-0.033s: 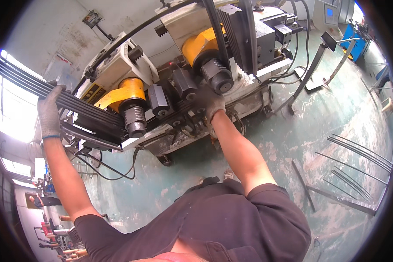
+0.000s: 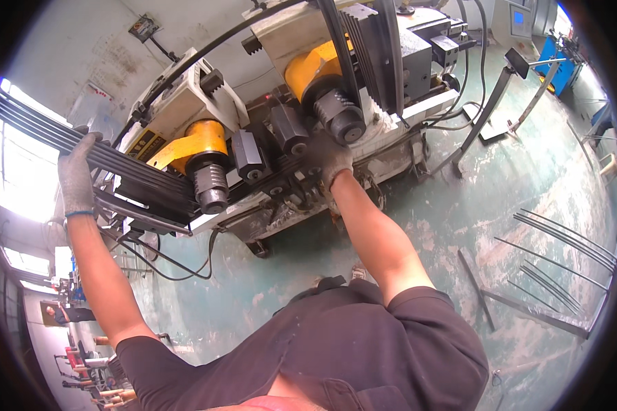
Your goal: The person feeds long metal rods into a bending machine, bends them, and removes the finished pieces. They then measure a rod on a wooden table and adjust the machine's bending arm using a wrench.
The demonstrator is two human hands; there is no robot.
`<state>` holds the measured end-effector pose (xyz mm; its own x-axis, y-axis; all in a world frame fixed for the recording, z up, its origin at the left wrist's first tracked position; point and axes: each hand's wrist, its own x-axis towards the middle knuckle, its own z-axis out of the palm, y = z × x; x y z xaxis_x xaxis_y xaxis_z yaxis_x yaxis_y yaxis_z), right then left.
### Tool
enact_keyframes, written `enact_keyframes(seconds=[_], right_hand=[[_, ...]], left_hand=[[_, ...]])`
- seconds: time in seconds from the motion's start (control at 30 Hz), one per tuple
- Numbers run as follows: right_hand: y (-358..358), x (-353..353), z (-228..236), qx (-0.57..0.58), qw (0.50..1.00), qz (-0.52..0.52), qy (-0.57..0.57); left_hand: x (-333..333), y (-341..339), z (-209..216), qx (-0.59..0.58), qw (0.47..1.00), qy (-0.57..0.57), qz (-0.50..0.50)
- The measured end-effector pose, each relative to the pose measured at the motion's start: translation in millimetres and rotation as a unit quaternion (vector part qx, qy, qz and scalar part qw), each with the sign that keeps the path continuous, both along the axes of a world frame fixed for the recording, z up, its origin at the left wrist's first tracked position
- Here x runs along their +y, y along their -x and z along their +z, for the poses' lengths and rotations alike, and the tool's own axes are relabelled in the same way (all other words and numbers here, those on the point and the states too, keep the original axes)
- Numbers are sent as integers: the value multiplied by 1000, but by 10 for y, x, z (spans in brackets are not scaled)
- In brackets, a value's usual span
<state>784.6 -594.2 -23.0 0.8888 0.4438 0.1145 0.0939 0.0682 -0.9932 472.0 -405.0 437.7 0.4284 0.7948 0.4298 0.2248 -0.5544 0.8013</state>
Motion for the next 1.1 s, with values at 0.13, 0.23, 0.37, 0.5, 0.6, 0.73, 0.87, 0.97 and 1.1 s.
enact_keyframes(seconds=[0.13, 0.23, 0.37, 0.5, 0.6, 0.73, 0.87, 0.97, 1.1], right_hand=[[-58, -35, -102, 104, 989, -18, -106], [313, -155, 588, 303, 936, -8, -181], [328, -201, 785, 385, 905, -20, -182], [28, -47, 8, -23, 997, -23, -77], [634, -609, 570, 319, 917, -95, -222], [1396, -1710, 941, 398, 857, -242, -220], [1689, -3106, 117, 301, 858, -361, -206], [2225, -4335, 324, 238, 846, -432, -201], [2784, -6045, 703, 99, 788, -606, -45]], left_hand=[[2, -92, -13, -3, 1000, -4, -10], [212, 134, -62, 14, 1000, -11, 6], [251, 139, -44, 9, 1000, -11, -8], [-51, 157, 131, 38, 997, -60, 0], [-496, 621, -31, 36, 998, -31, 30], [-1063, 1006, -535, -17, 998, -58, 12], [-1539, 1293, -1536, -40, 991, 33, -125], [-1905, 1427, -2325, -99, 940, 283, -162], [-2752, 1232, -3338, -63, 763, 583, -272]])
